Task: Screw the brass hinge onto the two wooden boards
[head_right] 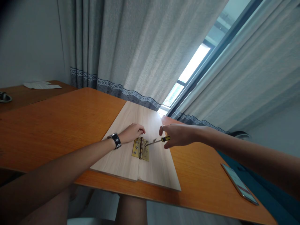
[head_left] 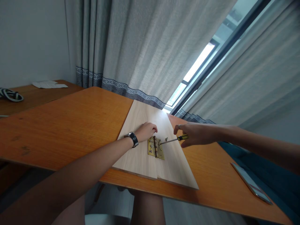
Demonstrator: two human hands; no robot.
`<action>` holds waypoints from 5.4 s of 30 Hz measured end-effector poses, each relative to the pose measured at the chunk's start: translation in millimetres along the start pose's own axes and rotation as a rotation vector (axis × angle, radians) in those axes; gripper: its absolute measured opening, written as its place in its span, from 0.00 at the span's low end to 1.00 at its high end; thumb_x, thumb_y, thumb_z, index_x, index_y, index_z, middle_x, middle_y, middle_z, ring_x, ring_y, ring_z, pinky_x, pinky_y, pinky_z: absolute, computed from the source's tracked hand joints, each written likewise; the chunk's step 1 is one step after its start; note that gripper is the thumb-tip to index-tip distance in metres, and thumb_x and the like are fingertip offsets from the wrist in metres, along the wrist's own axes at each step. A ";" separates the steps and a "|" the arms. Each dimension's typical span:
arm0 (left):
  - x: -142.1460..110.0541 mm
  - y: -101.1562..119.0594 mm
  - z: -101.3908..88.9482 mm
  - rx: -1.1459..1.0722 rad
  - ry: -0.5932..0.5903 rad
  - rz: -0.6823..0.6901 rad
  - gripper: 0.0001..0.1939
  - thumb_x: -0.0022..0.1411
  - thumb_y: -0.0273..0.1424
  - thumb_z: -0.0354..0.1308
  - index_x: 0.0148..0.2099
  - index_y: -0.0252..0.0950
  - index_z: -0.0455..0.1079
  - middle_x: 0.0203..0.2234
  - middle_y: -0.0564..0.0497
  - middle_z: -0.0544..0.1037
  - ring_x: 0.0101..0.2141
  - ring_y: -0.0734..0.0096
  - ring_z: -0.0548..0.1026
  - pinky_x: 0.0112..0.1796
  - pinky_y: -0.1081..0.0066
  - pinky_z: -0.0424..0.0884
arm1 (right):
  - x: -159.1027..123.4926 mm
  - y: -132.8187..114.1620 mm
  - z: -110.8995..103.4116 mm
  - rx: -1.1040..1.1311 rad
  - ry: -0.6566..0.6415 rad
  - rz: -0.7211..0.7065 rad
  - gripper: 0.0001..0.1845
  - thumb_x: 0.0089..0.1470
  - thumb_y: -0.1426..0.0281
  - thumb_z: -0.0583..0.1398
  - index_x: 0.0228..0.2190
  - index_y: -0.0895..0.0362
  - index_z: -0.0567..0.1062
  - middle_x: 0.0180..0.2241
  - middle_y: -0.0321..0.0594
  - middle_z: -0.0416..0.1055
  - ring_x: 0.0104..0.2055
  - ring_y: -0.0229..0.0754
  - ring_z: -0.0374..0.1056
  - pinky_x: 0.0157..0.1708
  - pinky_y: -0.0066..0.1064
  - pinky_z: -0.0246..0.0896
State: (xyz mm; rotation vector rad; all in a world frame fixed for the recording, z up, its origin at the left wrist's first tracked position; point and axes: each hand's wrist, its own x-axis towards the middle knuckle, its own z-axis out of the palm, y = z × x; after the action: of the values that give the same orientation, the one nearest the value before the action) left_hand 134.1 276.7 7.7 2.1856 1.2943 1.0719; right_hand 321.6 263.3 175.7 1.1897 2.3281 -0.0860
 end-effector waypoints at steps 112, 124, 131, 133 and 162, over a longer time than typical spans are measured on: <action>-11.7 34.3 -6.5 -0.002 -0.458 0.336 0.05 0.65 0.29 0.62 0.35 0.36 0.76 0.33 0.53 0.79 0.43 0.65 0.72 0.48 0.62 0.56 | 8.2 58.1 121.3 1.600 1.157 -0.474 0.19 0.34 0.65 0.77 0.30 0.52 0.77 0.27 0.35 0.77 0.22 0.34 0.68 0.17 0.23 0.60; -10.4 35.0 -4.0 0.002 -0.440 0.259 0.07 0.62 0.29 0.66 0.31 0.36 0.75 0.29 0.54 0.78 0.43 0.65 0.72 0.48 0.62 0.54 | 18.5 32.6 123.6 1.603 1.257 -0.420 0.17 0.49 0.61 0.71 0.39 0.53 0.76 0.29 0.37 0.78 0.26 0.37 0.72 0.18 0.24 0.66; -10.6 33.3 -2.2 -0.003 -0.425 0.247 0.08 0.61 0.30 0.66 0.31 0.35 0.73 0.28 0.54 0.77 0.43 0.65 0.72 0.47 0.63 0.54 | 24.3 24.3 130.8 1.476 1.275 -0.438 0.17 0.57 0.64 0.66 0.47 0.54 0.74 0.32 0.40 0.79 0.30 0.42 0.75 0.23 0.31 0.73; -10.7 33.1 -2.7 -0.004 -0.427 0.248 0.08 0.61 0.30 0.66 0.31 0.35 0.73 0.28 0.54 0.77 0.43 0.65 0.72 0.47 0.63 0.54 | 24.2 23.8 131.9 1.455 1.262 -0.437 0.19 0.58 0.64 0.65 0.50 0.54 0.73 0.33 0.40 0.79 0.29 0.42 0.75 0.24 0.32 0.73; -9.1 29.4 -1.3 -0.007 -0.438 0.341 0.06 0.63 0.31 0.65 0.33 0.36 0.76 0.31 0.52 0.78 0.42 0.66 0.71 0.46 0.66 0.57 | 11.5 14.5 107.4 0.898 1.262 -0.560 0.29 0.62 0.68 0.60 0.62 0.39 0.64 0.47 0.40 0.75 0.39 0.45 0.74 0.36 0.41 0.72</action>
State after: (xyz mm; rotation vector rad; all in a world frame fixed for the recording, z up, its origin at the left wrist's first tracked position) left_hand 147.2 254.1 23.8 2.5084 0.7442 0.6420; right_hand 372.2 250.4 80.1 0.9843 3.9515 -0.8769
